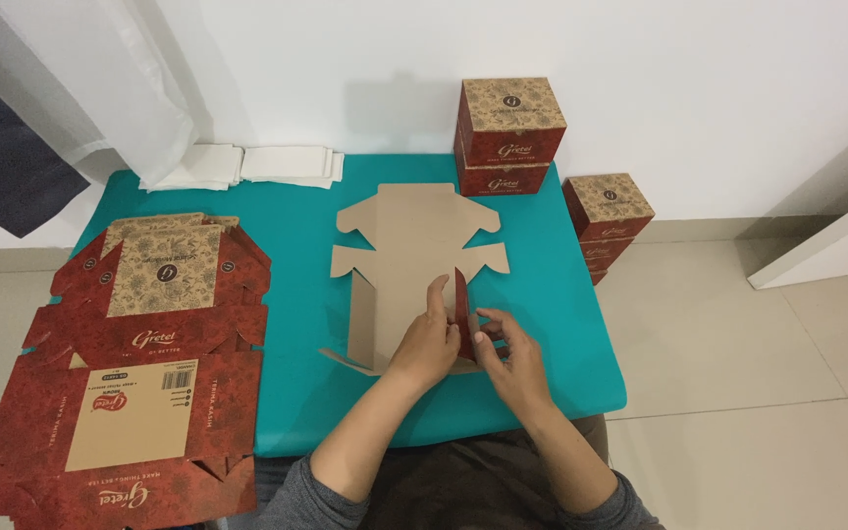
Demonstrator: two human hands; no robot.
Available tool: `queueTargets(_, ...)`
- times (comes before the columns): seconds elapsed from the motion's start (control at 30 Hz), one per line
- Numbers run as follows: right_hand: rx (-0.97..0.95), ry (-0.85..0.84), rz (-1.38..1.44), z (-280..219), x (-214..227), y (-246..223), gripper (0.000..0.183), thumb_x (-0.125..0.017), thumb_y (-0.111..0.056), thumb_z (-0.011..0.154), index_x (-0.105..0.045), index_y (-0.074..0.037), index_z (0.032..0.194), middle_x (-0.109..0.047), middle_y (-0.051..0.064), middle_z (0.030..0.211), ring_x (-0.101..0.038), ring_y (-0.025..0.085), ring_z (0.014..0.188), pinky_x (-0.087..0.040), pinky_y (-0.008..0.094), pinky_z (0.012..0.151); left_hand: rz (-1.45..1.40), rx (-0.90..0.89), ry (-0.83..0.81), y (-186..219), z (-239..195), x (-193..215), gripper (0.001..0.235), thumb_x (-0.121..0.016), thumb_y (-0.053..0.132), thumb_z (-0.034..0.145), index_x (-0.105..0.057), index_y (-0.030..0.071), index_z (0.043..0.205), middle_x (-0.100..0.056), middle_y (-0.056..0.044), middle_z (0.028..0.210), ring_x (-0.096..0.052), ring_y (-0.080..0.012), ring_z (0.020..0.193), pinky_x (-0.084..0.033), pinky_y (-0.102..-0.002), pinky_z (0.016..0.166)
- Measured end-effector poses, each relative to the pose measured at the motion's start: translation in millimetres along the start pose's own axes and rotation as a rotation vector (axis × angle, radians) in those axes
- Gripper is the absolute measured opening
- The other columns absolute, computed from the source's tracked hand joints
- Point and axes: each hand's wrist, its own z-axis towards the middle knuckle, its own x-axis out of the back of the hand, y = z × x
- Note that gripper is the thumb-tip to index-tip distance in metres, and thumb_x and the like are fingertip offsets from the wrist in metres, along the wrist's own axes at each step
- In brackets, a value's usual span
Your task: The person folds a flat cardboard sheet into a box, inserts a white rectangular item, and closes the lid. The person repeats this process with another flat sheet, inserting another white item and closing the box.
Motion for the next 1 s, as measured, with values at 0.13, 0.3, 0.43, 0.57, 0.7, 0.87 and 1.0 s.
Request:
queueTargets(0.13, -0.002, 0.002, -0.029, -4, 1, -8, 0.035, -0.057, -0.012, 0.103, -0.061, -0.003, 0.136, -0.073, 0.028, 0.104, -0.073, 0.042, 0.099, -0.066, 0.052, 0.071, -0.027, 0.041, -0.056, 5, 3, 5, 0.072, -0.045, 0.0, 0.098, -0.008, -0.001, 0.16, -0.059, -0.042, 0.127, -0.064, -0.0557, 0.117, -0.053, -0.06, 0.092)
queueTargets(0.3, -0.037, 0.0, -0.006, -5, 1, -3, 0.035, -0.06, -0.016, 0.102, -0.061, -0.004, 0.135, -0.073, 0.025, 0.104, -0.073, 0.038, 0.099, -0.065, 0.05, 0.071, -0.038, 0.037, -0.116, 0, 12, 0, 0.073, -0.047, 0.005, 0.096, -0.009, 0.002, 0.159, -0.058, -0.04, 0.129, -0.064, -0.0541, 0.118, -0.053, -0.06, 0.093)
queueTargets(0.43, -0.024, -0.029, -0.032, 12, 1, 3, 0.036, -0.06, -0.019, 0.103, -0.059, -0.004, 0.135, -0.071, 0.024, 0.103, -0.072, 0.039, 0.098, -0.064, 0.051, 0.07, -0.033, 0.047, -0.109, -1, 16, -3, 0.072, -0.048, 0.006, 0.097, -0.011, 0.001, 0.158, -0.059, -0.038, 0.126, -0.063, -0.0541, 0.117, -0.053, -0.059, 0.091)
queueTargets(0.57, -0.177, -0.176, 0.061, 35, -2, 24, 0.045, -0.056, -0.035, 0.104, -0.053, -0.007, 0.139, -0.067, 0.023, 0.105, -0.067, 0.03, 0.084, -0.06, 0.038, 0.055, -0.024, 0.045, -0.124, -7, 21, -4, 0.068, -0.047, 0.007, 0.099, -0.014, 0.0, 0.158, -0.061, -0.03, 0.119, -0.064, -0.0483, 0.112, -0.052, -0.054, 0.09)
queueTargets(0.7, -0.21, -0.187, 0.074, 45, -6, 44, 0.048, -0.057, -0.037, 0.104, -0.051, -0.008, 0.142, -0.066, 0.024, 0.106, -0.065, 0.029, 0.078, -0.056, 0.037, 0.048, -0.022, 0.031, -0.157, -5, 21, 1, 0.066, -0.047, 0.009, 0.1, -0.017, 0.001, 0.159, -0.063, -0.028, 0.119, -0.064, -0.0457, 0.111, -0.052, -0.053, 0.092)
queueTargets(0.87, 0.01, -0.216, -0.192, 13, 9, -17, 0.054, -0.039, -0.041, 0.109, -0.043, -0.009, 0.152, -0.046, 0.03, 0.137, -0.051, 0.052, 0.129, -0.051, 0.062, 0.099, 0.077, -0.028, -0.187, 20, -12, 26, 0.063, -0.042, 0.007, 0.103, -0.017, -0.001, 0.161, -0.063, -0.032, 0.126, -0.065, -0.049, 0.116, -0.053, -0.056, 0.092)
queueTargets(1.0, 0.42, -0.133, -0.316, -9, 4, -4, 0.037, -0.051, -0.036, 0.106, -0.059, -0.015, 0.134, -0.038, 0.02, 0.152, -0.054, 0.042, 0.132, -0.062, 0.056, 0.099, 0.063, -0.252, 0.176, 7, -45, 42, 0.057, -0.047, 0.021, 0.105, -0.031, 0.007, 0.158, -0.065, -0.015, 0.127, -0.061, -0.0323, 0.117, -0.048, -0.046, 0.098)
